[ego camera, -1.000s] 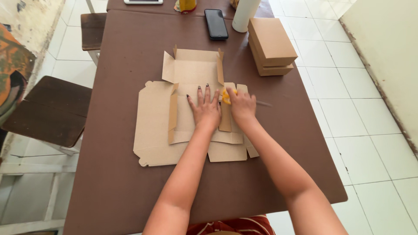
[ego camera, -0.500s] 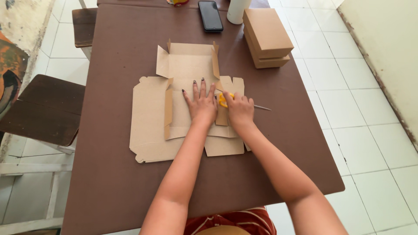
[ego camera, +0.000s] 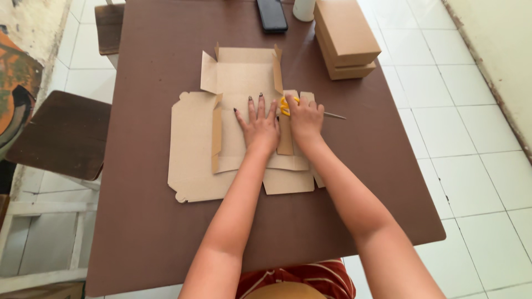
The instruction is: The person folds a flat cardboard piece into a small box and places it on a stack. Then, using yellow scissors, the person cuts along the edges of another flat cardboard piece to shape it, folds it into a box, and places it on the stack.
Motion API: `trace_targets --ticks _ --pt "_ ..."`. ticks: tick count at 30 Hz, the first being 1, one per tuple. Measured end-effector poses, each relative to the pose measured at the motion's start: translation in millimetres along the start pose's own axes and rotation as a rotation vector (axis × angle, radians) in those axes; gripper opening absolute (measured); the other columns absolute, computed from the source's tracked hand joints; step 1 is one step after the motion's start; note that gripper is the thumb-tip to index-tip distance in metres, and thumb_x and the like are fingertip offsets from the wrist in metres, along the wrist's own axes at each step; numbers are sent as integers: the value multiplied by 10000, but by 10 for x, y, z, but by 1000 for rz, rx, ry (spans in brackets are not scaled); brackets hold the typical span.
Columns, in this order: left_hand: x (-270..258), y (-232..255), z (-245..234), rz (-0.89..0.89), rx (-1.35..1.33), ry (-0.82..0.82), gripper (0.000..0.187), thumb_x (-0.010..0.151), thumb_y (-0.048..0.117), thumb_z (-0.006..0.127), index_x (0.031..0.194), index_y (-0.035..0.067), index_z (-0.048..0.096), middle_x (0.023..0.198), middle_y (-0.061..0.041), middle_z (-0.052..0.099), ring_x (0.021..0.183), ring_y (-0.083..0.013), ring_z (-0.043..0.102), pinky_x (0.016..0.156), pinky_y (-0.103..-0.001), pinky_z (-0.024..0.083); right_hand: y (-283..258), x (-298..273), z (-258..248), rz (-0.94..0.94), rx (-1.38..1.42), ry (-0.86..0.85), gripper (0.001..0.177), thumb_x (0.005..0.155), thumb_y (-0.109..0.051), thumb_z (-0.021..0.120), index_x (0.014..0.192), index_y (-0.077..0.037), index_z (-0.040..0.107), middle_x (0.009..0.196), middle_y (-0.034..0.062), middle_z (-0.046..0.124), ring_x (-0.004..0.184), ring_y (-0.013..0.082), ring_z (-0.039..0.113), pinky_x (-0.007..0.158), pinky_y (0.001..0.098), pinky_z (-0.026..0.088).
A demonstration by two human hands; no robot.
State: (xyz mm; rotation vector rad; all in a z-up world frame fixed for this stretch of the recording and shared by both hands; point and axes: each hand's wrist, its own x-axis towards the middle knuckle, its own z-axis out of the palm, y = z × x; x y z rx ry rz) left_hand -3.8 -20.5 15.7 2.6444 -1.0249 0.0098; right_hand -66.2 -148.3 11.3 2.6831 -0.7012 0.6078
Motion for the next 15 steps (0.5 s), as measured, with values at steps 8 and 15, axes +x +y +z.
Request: trace_targets --ticks 8,15 --pt "34 -8 64 7 0 19 589 988 354 458 1567 296 363 1683 -46 232 1545 -317 165 1181 -702 16 74 -705 -311 -79 67 -72 455 914 -133 603 1324 -329 579 966 24 653 894 257 664 840 462 465" --pt "-56 9 -146 69 -80 -89 507 955 253 569 1454 330 520 1709 -5 246 1592 -322 142 1179 -755 53 110 -1049 -1038 -11 448 -229 504 901 -156 621 1391 -199 511 1077 121 689 891 356 675 747 491 513"
